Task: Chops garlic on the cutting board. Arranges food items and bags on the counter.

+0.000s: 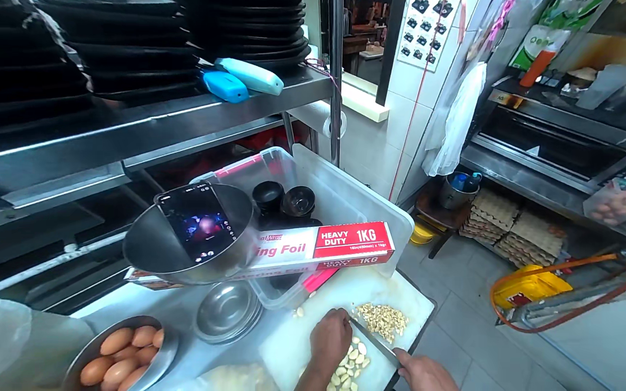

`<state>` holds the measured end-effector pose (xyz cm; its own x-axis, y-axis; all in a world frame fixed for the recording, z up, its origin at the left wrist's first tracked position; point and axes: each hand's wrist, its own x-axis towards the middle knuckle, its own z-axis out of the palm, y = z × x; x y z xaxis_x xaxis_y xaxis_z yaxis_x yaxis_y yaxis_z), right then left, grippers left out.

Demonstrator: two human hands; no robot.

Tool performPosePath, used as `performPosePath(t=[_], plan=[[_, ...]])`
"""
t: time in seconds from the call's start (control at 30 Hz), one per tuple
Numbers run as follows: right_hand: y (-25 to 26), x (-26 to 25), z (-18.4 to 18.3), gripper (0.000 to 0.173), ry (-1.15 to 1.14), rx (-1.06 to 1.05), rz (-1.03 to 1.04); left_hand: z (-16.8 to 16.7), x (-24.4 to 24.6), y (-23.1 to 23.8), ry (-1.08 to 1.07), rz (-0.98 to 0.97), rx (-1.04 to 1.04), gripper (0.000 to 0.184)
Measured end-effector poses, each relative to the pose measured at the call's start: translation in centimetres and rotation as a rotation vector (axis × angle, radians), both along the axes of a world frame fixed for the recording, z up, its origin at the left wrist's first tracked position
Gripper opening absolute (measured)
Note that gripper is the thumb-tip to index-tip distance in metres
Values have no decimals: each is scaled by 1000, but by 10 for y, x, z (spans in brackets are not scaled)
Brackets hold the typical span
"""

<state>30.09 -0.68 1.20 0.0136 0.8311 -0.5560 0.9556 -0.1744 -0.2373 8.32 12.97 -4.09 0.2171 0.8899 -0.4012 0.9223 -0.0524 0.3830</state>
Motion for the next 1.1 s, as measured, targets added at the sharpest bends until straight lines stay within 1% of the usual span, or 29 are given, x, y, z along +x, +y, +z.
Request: performPosePath(t=[0.1,0.17,0.23,0.3,0.37,0.43,0.5,0.6,0.7,0.77,0.83,0.93,1.1], plan=[[10,1,1,43,13,-32,-6,15,-4,2,7,-54,-132,27],[12,2,-2,43,14,-29,2,24,-16,2,0,22,-138,29],[10,3,-4,43,20,-33,3,29,-33,-1,45,170,-19,37],[8,2,-6,42,27,-31,-2,27,-51,0,171,279,101,44],[7,2,-6,42,33,-40,-3,17,-68,1,303,303,164,43],[8,2,-5,43,37,-55,-2,6,-78,-1,345,269,235,37],[9,2,-5,43,37,-52,-2,-3,-81,-3,316,206,303,29],[7,1,-5,43,37,-45,-6,-9,-72,-5,178,98,343,26],[8,1,-4,43,38,-42,-3,-7,-52,0,-14,11,209,26],[7,1,-2,45,15,-14,18,-8,-38,4,-82,-44,145,25],[5,0,4,47,-10,25,29,-7,-25,8,-98,-82,110,24],[-1,0,15,48,-16,22,18,-7,-15,10,-110,-105,100,23],[-2,5,-1,44,65,1,10,-10,-17,8,-120,-123,115,25]])
